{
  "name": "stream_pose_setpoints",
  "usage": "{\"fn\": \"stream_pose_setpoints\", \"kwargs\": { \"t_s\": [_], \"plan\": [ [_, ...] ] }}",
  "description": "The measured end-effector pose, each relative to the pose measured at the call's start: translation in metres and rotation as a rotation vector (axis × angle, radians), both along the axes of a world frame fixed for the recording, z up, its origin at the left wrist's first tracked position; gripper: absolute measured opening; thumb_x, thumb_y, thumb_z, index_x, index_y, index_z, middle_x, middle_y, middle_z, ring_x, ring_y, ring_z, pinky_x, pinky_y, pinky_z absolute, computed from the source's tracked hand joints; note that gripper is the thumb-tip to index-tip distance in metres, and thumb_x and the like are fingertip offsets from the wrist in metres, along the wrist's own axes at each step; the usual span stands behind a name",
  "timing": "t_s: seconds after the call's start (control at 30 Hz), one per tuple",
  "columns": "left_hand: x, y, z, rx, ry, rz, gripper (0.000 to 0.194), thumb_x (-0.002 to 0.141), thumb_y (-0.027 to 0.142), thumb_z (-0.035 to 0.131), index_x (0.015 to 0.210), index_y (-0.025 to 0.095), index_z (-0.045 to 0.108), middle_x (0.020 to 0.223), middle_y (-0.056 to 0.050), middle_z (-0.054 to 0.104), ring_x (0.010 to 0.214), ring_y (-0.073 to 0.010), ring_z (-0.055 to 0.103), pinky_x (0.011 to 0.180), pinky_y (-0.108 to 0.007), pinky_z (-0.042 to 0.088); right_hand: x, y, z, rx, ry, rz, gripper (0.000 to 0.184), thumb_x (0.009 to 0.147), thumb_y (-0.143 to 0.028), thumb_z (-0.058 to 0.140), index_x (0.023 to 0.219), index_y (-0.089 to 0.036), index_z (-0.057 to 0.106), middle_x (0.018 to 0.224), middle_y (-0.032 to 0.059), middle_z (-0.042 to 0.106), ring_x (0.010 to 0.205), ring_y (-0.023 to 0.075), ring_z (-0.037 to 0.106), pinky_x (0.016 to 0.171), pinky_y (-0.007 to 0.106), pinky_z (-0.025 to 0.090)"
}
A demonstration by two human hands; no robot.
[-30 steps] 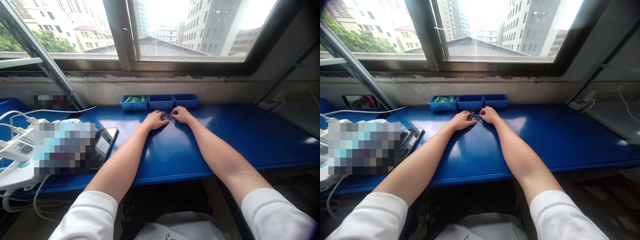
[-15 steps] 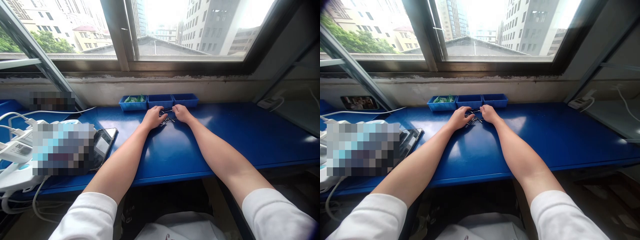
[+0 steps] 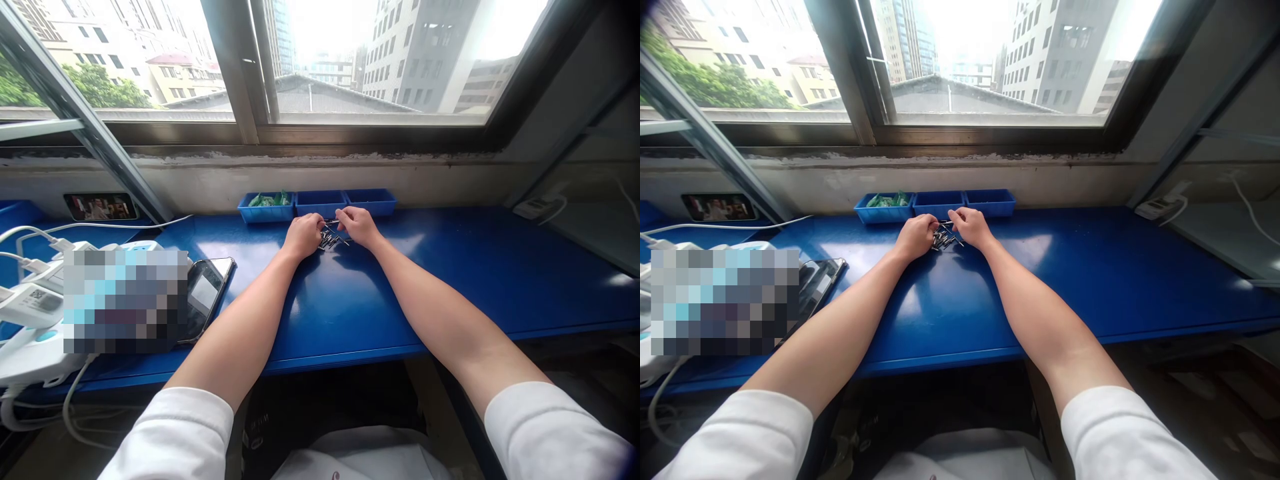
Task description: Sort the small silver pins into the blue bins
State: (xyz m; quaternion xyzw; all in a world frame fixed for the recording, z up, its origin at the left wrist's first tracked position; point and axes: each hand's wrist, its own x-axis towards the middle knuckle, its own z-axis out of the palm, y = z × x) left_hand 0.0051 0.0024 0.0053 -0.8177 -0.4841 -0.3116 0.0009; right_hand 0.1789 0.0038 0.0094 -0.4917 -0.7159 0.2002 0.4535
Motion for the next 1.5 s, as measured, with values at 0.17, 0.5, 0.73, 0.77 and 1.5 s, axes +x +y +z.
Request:
{"fn": "stream_pose_setpoints", "kwargs": {
  "t_s": [0.17,0.5,0.73,0.77,1.5],
  "plan": [
    [-0.001,-0.001,0.001,-0.031,0.042,0.044,0.026,0.091,0.025,0.039,0.095,0.020,0.065,0.099,-0.008,0.068,0.093,-0.0232,0.062,0.086,-0.034,0.046,0.002,-0.002,0.002,-0.061,0.202,0.193,0.038,0.075,-0.054,0.059,0.075,-0.017,0.067,0.069,0.0026,0.067,0.058,0.0129,0.056,0.058,0.025,0.045],
    [-0.003,-0.001,-0.004,-0.149,0.050,0.080,0.053,0.087,0.055,0.042,0.121,0.016,0.054,0.121,-0.012,0.059,0.111,-0.0271,0.055,0.093,-0.036,0.042,0.019,0.011,-0.004,0.142,-0.077,-0.313,0.036,0.081,-0.038,0.052,0.106,-0.017,0.068,0.102,0.0071,0.070,0.097,0.0229,0.060,0.091,0.037,0.045],
    [-0.004,-0.003,-0.004,-0.259,0.144,0.064,0.065,0.083,0.067,0.037,0.123,0.019,0.055,0.124,-0.012,0.057,0.111,-0.0294,0.055,0.092,-0.036,0.043,0.032,0.020,-0.008,-0.030,-0.485,-0.487,0.062,0.077,-0.034,0.054,0.136,-0.020,0.044,0.143,0.0079,0.044,0.127,0.0357,0.031,0.101,0.057,0.029],
    [-0.004,-0.003,-0.004,-0.266,0.152,0.067,0.065,0.083,0.067,0.037,0.123,0.019,0.055,0.125,-0.012,0.057,0.111,-0.0295,0.055,0.092,-0.036,0.042,0.032,0.021,-0.009,-0.057,-0.518,-0.496,0.065,0.076,-0.035,0.055,0.138,-0.020,0.042,0.147,0.0071,0.038,0.129,0.0371,0.028,0.100,0.058,0.029],
    [-0.006,0.002,-0.009,-0.245,0.241,0.020,0.072,0.077,0.069,0.044,0.128,0.019,0.051,0.128,-0.012,0.053,0.117,-0.0297,0.052,0.098,-0.036,0.040,0.017,0.007,0.002,-0.110,-0.671,-0.133,0.015,0.069,-0.030,0.060,0.079,-0.019,0.060,0.086,0.0065,0.063,0.082,0.0214,0.055,0.067,0.029,0.043]
  ]
}}
